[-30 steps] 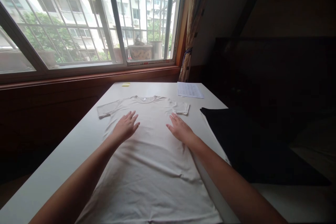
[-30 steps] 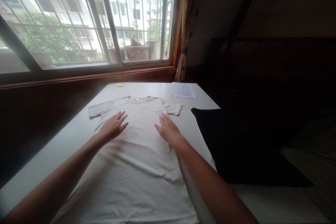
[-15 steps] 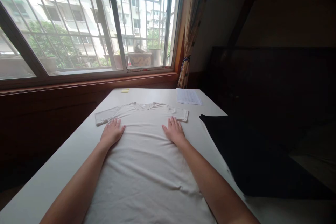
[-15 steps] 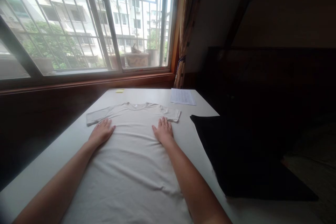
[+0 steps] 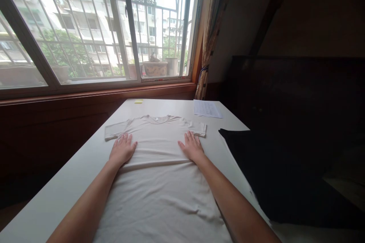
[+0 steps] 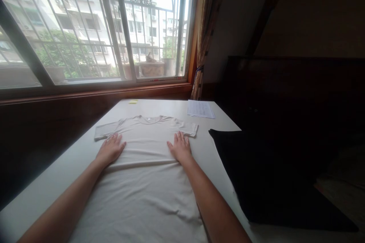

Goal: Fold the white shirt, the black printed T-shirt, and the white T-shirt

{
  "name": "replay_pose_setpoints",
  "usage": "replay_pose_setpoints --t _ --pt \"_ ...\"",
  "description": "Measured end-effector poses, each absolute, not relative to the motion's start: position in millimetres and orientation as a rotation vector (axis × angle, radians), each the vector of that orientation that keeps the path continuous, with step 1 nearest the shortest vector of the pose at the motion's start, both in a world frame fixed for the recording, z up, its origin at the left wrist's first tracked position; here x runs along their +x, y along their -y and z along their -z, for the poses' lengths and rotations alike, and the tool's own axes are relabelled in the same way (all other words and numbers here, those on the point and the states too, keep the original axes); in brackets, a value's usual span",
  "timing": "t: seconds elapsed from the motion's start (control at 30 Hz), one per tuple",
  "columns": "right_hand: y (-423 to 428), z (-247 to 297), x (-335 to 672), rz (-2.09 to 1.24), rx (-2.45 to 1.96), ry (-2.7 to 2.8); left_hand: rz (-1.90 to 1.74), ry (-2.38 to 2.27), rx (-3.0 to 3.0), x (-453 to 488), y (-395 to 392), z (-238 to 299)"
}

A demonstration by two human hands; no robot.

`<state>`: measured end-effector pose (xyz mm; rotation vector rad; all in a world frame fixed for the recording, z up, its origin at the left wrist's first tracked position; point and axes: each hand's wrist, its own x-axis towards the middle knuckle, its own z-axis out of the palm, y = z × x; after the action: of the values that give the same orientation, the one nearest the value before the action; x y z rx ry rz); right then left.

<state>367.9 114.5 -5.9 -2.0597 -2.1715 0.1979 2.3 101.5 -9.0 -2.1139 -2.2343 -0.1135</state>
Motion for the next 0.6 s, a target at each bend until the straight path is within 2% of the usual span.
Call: replay_pose_setpoints --t 0.6 --pt "-87 3 380 -0.168 -1.737 2.407 0.076 2.257 -2.171 -3 -87 2"
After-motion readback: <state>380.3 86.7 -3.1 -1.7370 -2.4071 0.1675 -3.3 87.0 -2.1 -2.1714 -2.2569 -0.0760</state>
